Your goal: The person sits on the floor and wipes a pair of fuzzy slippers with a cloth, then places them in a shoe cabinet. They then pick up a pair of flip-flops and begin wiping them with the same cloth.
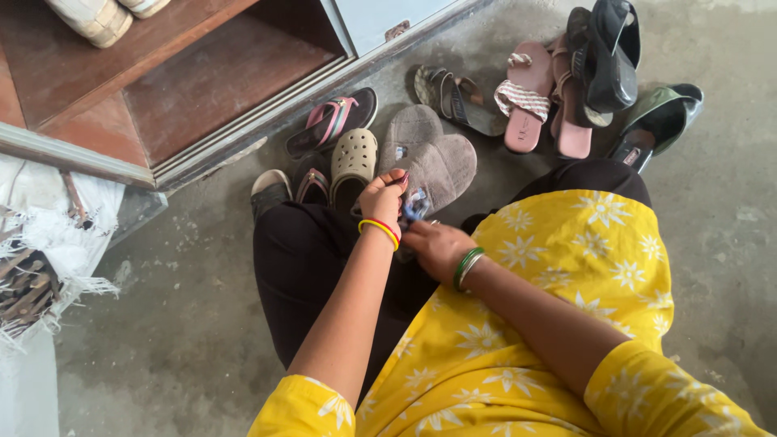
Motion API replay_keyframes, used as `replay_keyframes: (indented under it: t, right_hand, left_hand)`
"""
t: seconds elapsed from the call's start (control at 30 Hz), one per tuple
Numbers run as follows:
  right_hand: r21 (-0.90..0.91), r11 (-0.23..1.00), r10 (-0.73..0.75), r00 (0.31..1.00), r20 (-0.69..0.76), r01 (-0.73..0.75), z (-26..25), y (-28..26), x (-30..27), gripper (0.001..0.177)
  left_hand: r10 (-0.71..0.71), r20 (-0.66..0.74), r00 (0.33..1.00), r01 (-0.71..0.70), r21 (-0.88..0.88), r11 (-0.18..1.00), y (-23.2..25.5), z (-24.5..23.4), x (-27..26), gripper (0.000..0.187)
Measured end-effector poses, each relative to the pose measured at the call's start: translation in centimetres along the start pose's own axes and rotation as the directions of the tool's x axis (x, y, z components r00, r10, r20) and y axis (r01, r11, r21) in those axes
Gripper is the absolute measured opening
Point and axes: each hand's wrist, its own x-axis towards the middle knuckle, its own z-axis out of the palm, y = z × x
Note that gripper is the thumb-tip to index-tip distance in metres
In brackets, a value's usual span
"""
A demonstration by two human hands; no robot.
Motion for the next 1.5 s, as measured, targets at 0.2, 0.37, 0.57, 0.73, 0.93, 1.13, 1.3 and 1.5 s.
replay_keyframes:
  t: [0.2, 0.37, 0.57, 0.73, 0.93, 1.13, 1.3, 1.5]
  right_hand:
    - [-0.056, 0.949, 0.285, 0.92, -0.27, -0.31, -3.8, 1.8, -0.1, 0.045]
    - [0.097, 0.903, 0.371, 0.644, -0.669, -0.419, -4.9, 3.3, -0.2, 0.036]
    - [-0.24, 0.968, -0.021, 0.934, -0.356, -0.069, -1.9, 3.1, 0.3, 0.037]
    - [-0.12, 0.829, 0.436, 0.765, -0.475, -0.547, -2.4, 4.3, 0.1, 0.034]
    - [-0.308, 0.938, 0.01, 0.899, -0.439, -0.161, -1.8, 3.4, -0.4, 0.044]
    - [-0.343, 0.881, 0.22, 0.924, -0.314, -0.326, -2.1, 3.2, -0.1, 0.049]
    - [-0.141, 0.868, 0.333, 0.768, -0.548, -0.476, -3.4, 3.1, 0.0, 0.049]
    - [-0.34, 0.937, -0.03, 0.947, -0.319, -0.085, -2.9, 2.9, -0.1, 0.049]
  left_hand:
    - [-0.035, -0.015, 0.999, 0.035, 0.03, 0.999, 1.2, -1.4, -0.4, 0.02]
    - [-0.057, -0.003, 0.998, 0.057, 0.044, 0.997, 0.8, -1.2, -1.0, 0.02]
    - [0.041, 0.038, 0.998, -0.039, -0.072, 0.997, -0.6, 0.0, -1.3, 0.023]
    - [0.022, -0.054, 0.998, -0.009, 0.23, 0.973, -0.5, -1.2, -1.5, 0.02]
    - [0.195, 0.084, 0.977, -0.204, 0.108, 0.973, -3.6, -1.4, 0.5, 0.016]
    - [0.157, 0.075, 0.985, -0.162, 0.072, 0.984, -4.7, -1.7, 1.7, 0.024]
    - [0.224, 0.047, 0.973, -0.228, 0.274, 0.934, -3.4, -1.7, 0.2, 0.019]
    - [0.304, 0.125, 0.945, -0.328, 0.381, 0.864, -4.5, -0.2, -2.0, 0.022]
